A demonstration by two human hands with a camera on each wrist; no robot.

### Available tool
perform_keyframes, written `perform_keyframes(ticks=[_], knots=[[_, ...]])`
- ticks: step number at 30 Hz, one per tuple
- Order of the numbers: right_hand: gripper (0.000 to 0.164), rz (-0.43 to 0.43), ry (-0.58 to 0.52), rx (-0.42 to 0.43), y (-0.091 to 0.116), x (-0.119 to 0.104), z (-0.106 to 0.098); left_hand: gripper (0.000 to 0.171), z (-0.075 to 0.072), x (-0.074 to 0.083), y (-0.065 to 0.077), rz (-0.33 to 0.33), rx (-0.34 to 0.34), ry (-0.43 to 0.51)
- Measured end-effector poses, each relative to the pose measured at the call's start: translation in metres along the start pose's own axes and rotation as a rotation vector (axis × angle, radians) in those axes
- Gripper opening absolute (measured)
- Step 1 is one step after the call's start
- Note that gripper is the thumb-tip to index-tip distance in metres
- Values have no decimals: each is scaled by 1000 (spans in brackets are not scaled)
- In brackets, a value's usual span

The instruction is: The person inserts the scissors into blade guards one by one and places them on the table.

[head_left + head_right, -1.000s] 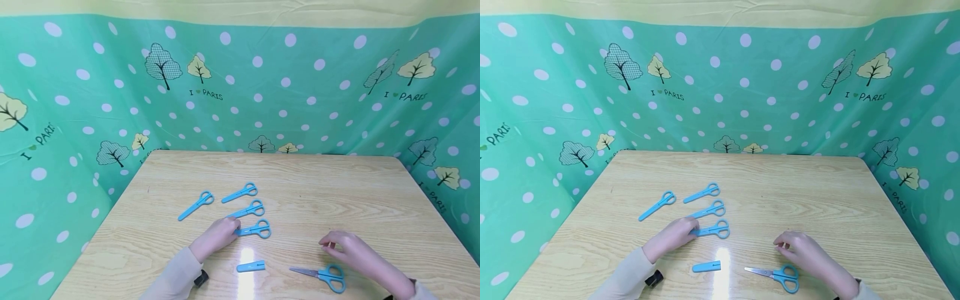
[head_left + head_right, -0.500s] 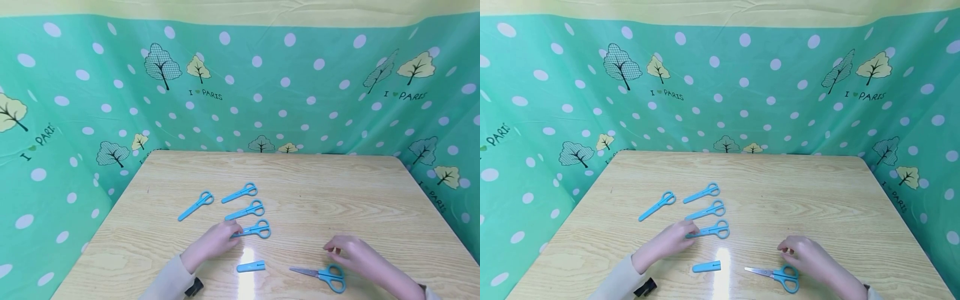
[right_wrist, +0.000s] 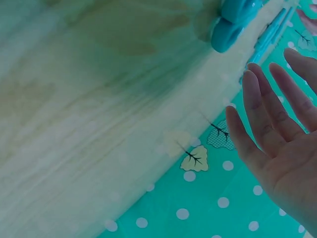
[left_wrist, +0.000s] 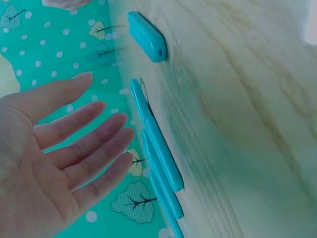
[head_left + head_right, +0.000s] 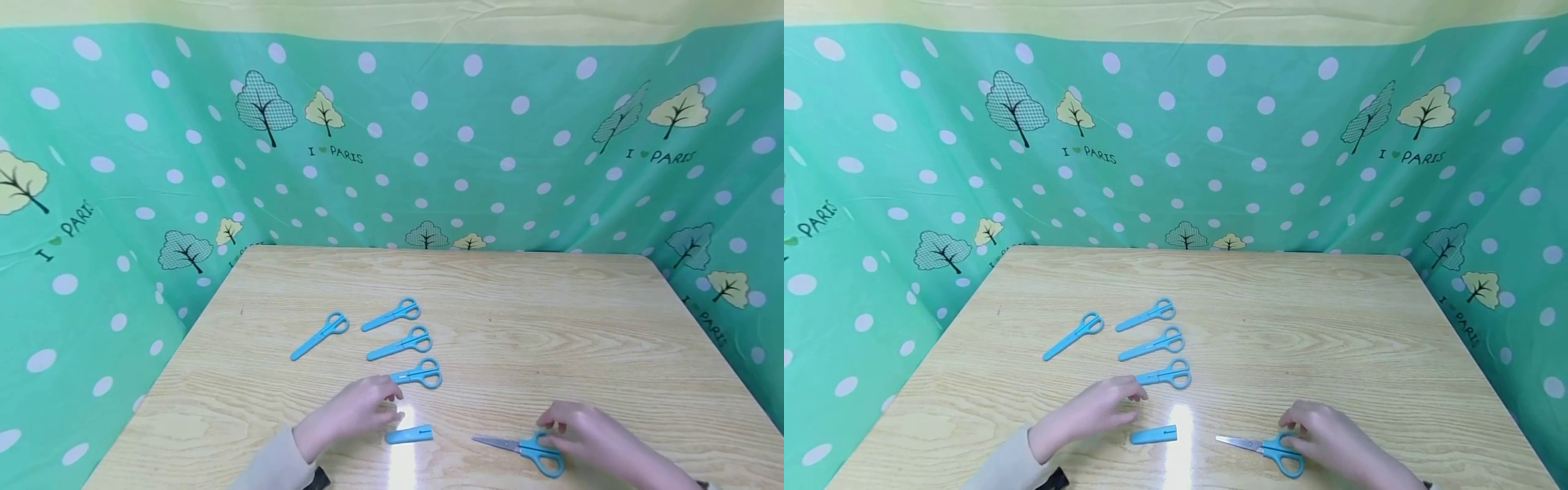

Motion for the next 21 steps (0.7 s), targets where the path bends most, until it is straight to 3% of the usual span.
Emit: perform_keyframes(ticks=[5, 11, 21], knots=[[13, 58, -16, -53, 3, 4, 7, 22, 2, 3, 1, -12, -24, -3], [15, 39, -17, -76, 6, 9, 14, 23, 7, 5, 1, -34, -66, 0], [27, 85, 12, -117, 7, 14, 18, 25, 15, 11, 1, 25, -66, -74]])
Point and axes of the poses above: each hand's wrist, its own y-axis away from the middle knuckle, its own z-axis out of the palm, x = y × z, the point moved 6 cm from there along -y, towards the middle knuckle, and after that the axes turned 4 degrees about x, right-handed, at the moved point
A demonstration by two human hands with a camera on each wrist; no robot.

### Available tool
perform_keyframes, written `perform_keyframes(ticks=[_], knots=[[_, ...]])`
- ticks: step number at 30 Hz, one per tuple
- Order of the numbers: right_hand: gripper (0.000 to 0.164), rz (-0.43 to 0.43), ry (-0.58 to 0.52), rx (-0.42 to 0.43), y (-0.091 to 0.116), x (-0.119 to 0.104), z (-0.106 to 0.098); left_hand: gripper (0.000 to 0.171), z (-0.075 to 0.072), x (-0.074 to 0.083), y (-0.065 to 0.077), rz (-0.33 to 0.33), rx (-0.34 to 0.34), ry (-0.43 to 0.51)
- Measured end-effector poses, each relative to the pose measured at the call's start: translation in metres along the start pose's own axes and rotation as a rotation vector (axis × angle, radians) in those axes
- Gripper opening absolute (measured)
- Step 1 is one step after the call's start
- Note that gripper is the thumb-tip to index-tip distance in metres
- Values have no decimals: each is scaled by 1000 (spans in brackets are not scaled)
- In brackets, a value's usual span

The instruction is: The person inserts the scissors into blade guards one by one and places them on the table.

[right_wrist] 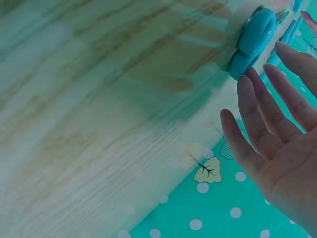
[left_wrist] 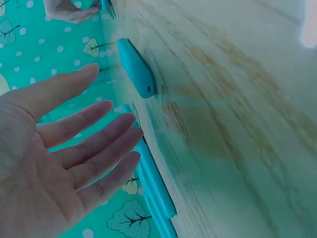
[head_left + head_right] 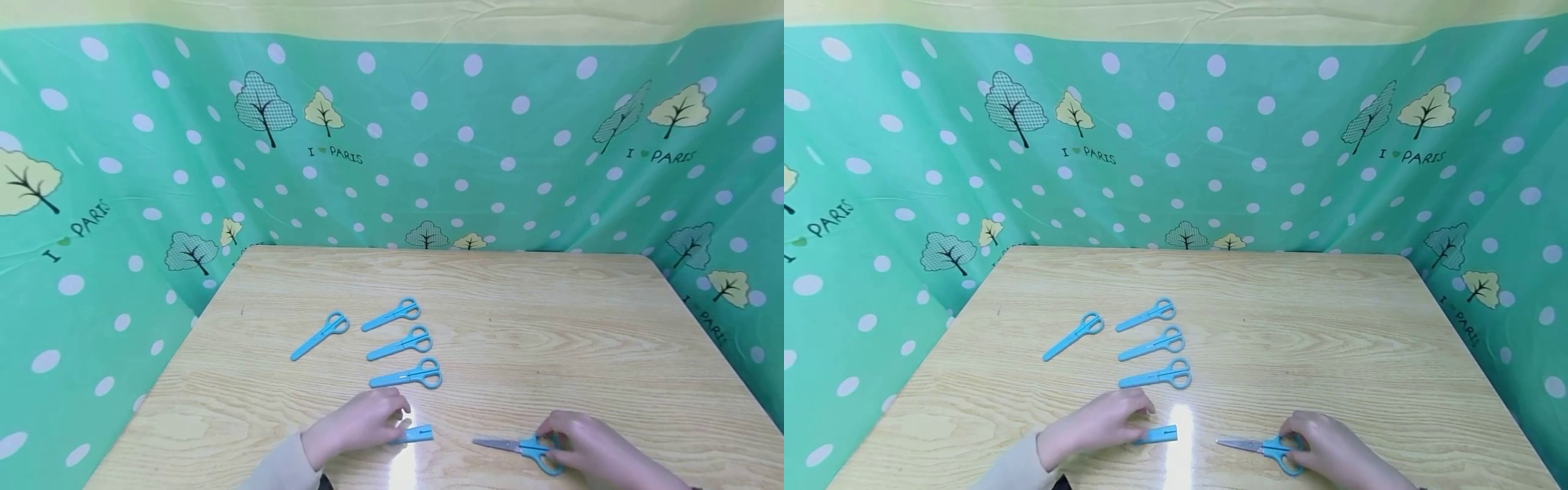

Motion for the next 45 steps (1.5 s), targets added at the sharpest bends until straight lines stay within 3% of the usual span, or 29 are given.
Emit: perform_keyframes(ticks=[13, 22, 29, 38, 45], knots=[[23, 22, 32, -28, -3, 3, 4, 26, 7, 2, -3, -7, -49, -28], [17, -1, 58, -16, -6, 4, 7, 25, 13, 3, -6, 19, -72, -100], [15, -45, 65, 13, -6, 3, 8, 25, 17, 2, -9, -8, -97, -94], [13, -32, 58, 4, -9, 2, 8, 24, 21, -1, -11, -35, -109, -95], [11, -89, 47, 22, -9, 0, 7, 17, 22, -1, -12, -35, -139, -50]])
Point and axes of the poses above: each hand's wrist, its own y-axis away from the middle knuckle, its own z-axis out of the palm, x = y × z, the point moved 6 cm from there along -y, towards the middle knuckle, and after that the axes turned 4 degrees about x, right-handed, at the moved point
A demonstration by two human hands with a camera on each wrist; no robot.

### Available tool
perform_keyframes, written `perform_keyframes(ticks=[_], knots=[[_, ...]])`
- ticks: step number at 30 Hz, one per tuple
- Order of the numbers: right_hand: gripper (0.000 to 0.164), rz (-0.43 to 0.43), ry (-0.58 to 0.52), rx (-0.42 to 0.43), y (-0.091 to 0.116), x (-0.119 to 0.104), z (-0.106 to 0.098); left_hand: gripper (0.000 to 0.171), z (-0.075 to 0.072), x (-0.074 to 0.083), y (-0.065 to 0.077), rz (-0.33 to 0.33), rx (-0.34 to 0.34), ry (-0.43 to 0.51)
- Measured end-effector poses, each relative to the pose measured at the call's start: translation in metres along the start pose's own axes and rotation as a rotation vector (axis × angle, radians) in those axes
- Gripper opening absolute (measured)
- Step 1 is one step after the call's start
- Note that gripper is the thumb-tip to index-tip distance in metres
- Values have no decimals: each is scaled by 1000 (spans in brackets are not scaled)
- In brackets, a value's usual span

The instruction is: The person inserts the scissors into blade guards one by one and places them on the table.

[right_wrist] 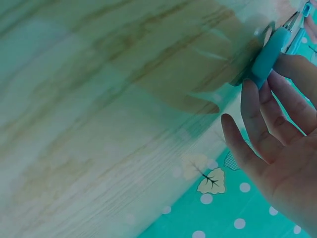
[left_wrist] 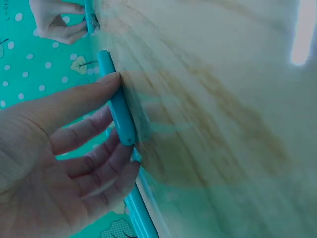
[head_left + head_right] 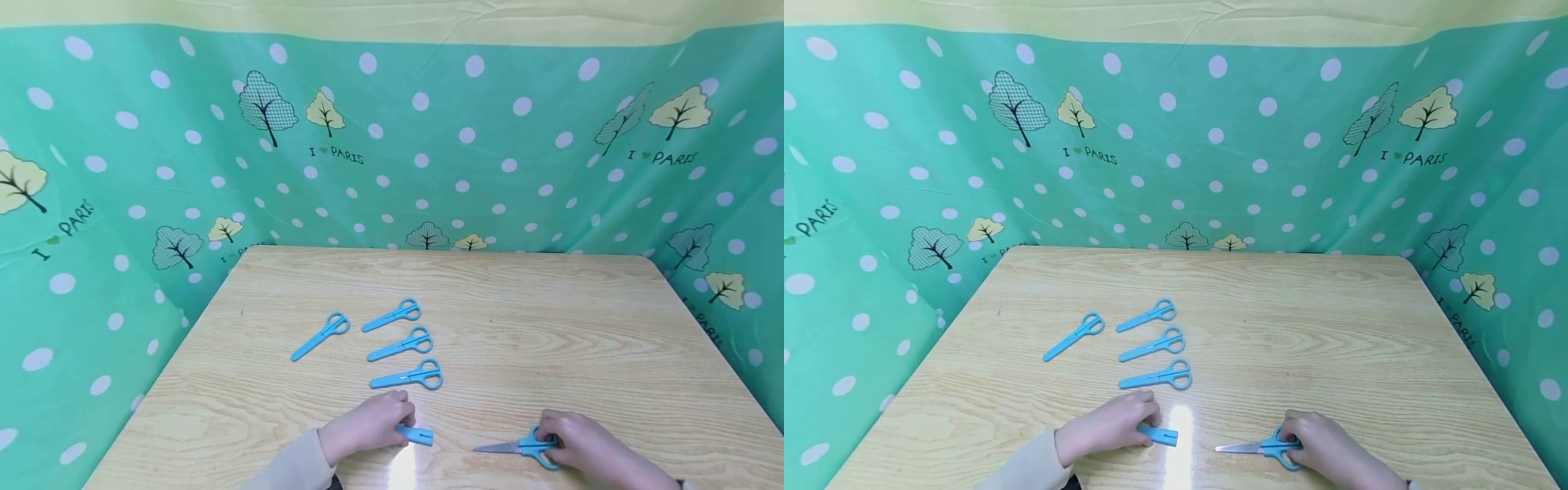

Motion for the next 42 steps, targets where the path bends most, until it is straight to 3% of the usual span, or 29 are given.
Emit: perform_keyframes(ticks=[6, 18, 25, 33, 37, 42], knots=[[10, -33, 1, 14, 0, -1, 0, 12, 0, 0, 0, 28, 6, 29], [12, 45, 4, 59, -1, -2, -8, 13, -16, -2, 7, 46, 92, 112], [14, -16, 33, 206, -2, -10, -18, 14, -25, -4, 7, 3, 128, 158], [17, -67, 52, 338, -2, -17, -24, 16, -32, -2, 8, 29, 193, 137], [21, -109, 42, 419, -2, -22, -30, 14, -39, 3, 10, 80, 272, 122], [31, -221, 59, 545, 0, -33, -41, 18, -50, 8, 12, 152, 394, 63]])
Point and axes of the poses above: each hand's wrist, its own y-axis away from the middle knuckle, its own z-axis out of the palm, x = y × z, the point moved 6 cm from there along -y, towards the middle knuckle, and after that the axes turned 4 degrees about x, right-handed, at the moved point
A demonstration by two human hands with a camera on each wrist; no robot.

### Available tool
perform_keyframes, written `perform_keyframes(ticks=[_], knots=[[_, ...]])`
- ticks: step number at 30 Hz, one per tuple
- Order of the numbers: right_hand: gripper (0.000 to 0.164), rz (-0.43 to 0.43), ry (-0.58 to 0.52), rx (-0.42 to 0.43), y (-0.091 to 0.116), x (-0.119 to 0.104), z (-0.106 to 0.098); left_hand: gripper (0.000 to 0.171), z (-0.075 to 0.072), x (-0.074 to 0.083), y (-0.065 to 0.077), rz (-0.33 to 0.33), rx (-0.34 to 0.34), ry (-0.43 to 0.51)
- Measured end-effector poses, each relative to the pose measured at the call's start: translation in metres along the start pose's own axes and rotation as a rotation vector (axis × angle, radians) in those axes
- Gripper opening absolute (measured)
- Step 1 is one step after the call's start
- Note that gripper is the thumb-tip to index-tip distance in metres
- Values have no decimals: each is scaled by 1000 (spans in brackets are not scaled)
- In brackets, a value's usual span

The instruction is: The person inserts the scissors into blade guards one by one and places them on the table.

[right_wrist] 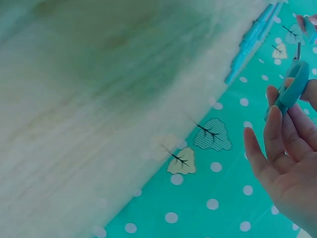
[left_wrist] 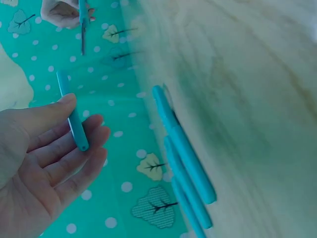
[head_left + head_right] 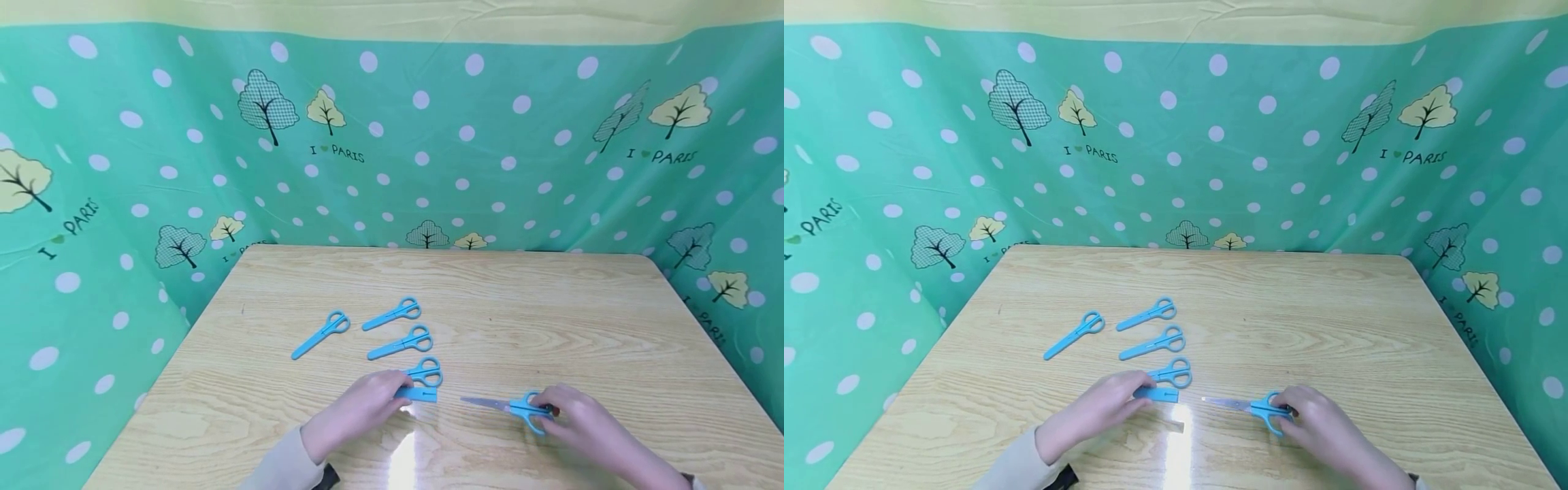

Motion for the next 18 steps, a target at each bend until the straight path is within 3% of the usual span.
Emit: perform_keyframes(ticks=[8, 14, 18], knots=[[33, -47, 2, 60, -9, -8, -11, 21, -14, 6, -4, 76, 113, -86], [17, -58, 9, 94, -15, -13, -16, 23, -19, 8, -7, 98, 148, -98], [30, -79, -1, 123, -18, -16, -18, 23, -21, 9, -9, 112, 167, -105]])
Point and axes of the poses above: each hand's wrist, its own y-axis away from the middle knuckle, its own z-axis out of the palm, x = y × z, the point moved 6 cm from there along -y, towards the middle knuckle, and after that the axes turned 4 degrees about x, right-handed, at the moved point
